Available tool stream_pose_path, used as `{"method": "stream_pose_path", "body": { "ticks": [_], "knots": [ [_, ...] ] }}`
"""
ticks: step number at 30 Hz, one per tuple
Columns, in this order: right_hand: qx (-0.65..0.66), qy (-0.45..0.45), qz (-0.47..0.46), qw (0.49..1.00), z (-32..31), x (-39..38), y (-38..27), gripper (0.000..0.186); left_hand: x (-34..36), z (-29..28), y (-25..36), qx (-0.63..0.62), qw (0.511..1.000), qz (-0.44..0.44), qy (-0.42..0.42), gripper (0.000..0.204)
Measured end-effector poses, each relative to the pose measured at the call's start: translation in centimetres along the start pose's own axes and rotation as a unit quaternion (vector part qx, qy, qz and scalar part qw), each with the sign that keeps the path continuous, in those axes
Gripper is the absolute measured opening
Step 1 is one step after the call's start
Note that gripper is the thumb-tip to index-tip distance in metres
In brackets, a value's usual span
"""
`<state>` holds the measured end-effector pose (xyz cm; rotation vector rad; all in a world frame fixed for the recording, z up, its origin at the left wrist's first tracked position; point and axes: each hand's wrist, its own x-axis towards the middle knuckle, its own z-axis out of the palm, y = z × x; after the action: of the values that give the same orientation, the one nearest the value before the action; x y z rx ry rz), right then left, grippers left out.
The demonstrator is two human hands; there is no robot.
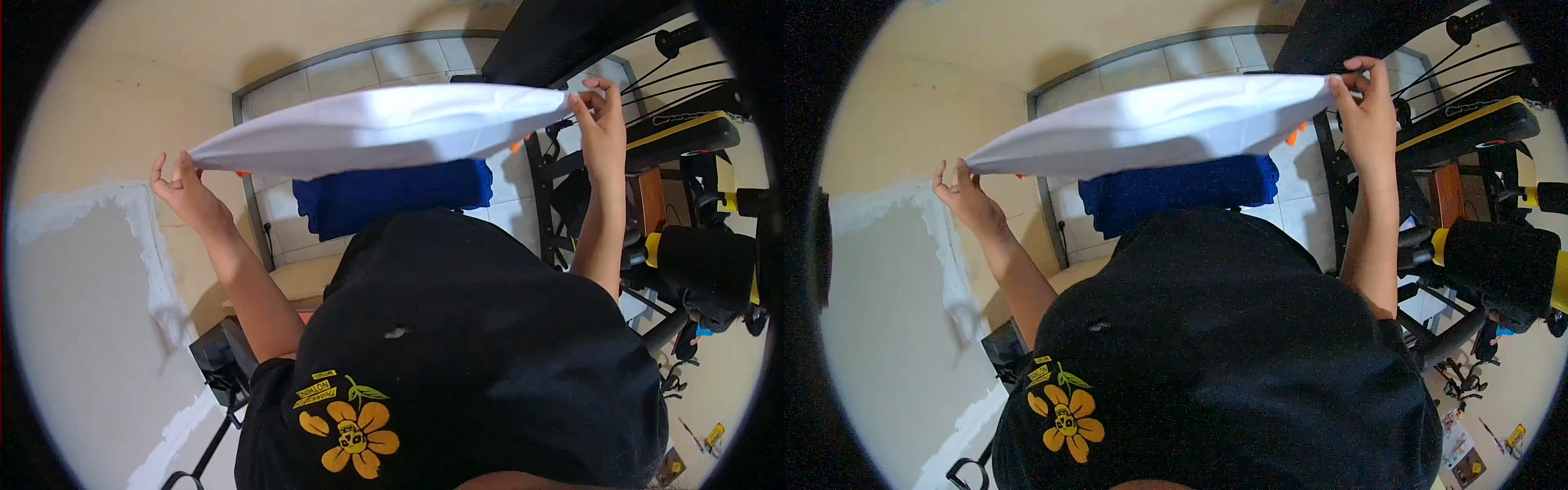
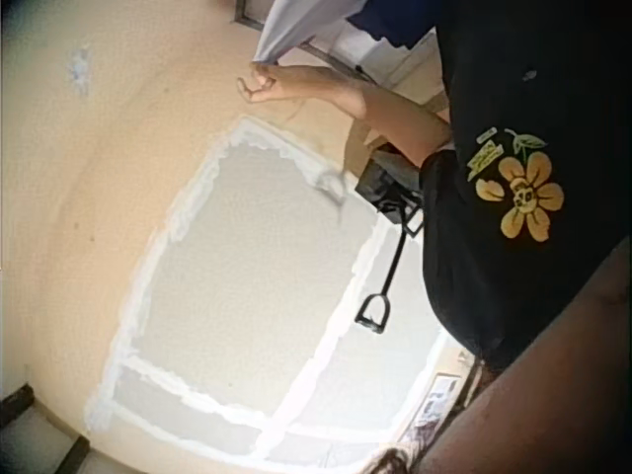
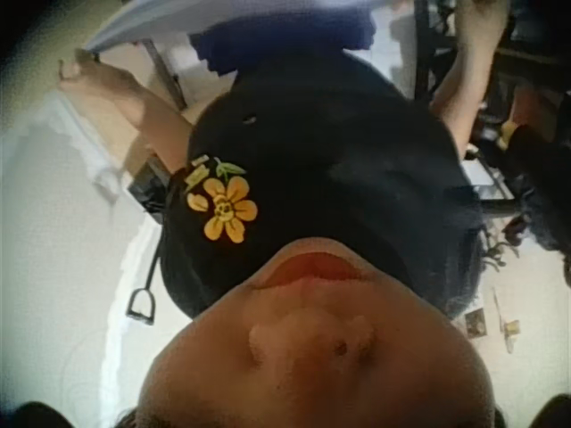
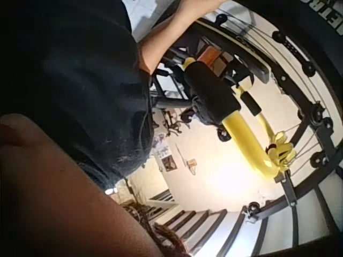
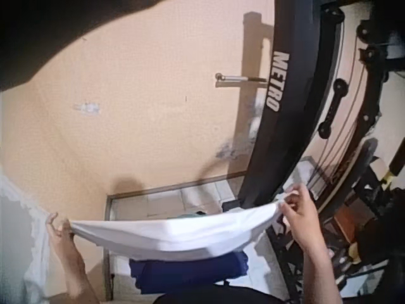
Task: Using a heat press machine to print designs onto t-shirts.
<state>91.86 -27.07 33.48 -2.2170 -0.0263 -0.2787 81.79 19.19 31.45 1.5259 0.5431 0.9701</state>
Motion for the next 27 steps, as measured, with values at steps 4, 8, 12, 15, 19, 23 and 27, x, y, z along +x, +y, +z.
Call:
{"method": "stream_pose_path", "body": {
  "ticks": [4, 8, 12, 15, 19, 23, 27],
  "knots": [
    [0.043, 0.076, -0.054, 0.995, 1.7, 1.0, -0.8, 0.022, 3.0, 0.2, 0.3, -0.047, 0.995, 0.078, -0.03, 0.038],
    [0.065, 0.118, -0.061, 0.989, 3.5, -0.1, 1.6, 0.016, 4.3, -2.3, -2.3, -0.078, 0.993, 0.085, -0.032, 0.035],
    [0.108, 0.091, 0.001, 0.99, 7.5, -3.6, 8.0, 0.008, 2.5, -3.5, -7.2, 0.16, 0.984, -0.01, -0.079, 0.025],
    [0.076, 0.035, 0.064, 0.994, 11.4, -6.7, 13.7, 0.005, 0.3, -5.7, -15.8, 0.191, 0.96, -0.109, -0.174, 0.026],
    [0.012, 0.0, 0.182, 0.983, 17.5, -12.0, 27.1, 0.016, -6.2, -8.2, -23.7, 0.271, 0.882, -0.209, -0.324, 0.028],
    [-0.027, -0.076, 0.272, 0.959, 19.5, -13.9, 29.3, 0.019, -10.5, -11.6, -27.9, 0.31, 0.845, -0.231, -0.371, 0.032],
    [-0.087, -0.128, 0.29, 0.944, 18.7, -14.8, 31.4, 0.021, -11.6, -12.9, -29.8, 0.31, 0.816, -0.322, -0.367, 0.031]
  ]
}}
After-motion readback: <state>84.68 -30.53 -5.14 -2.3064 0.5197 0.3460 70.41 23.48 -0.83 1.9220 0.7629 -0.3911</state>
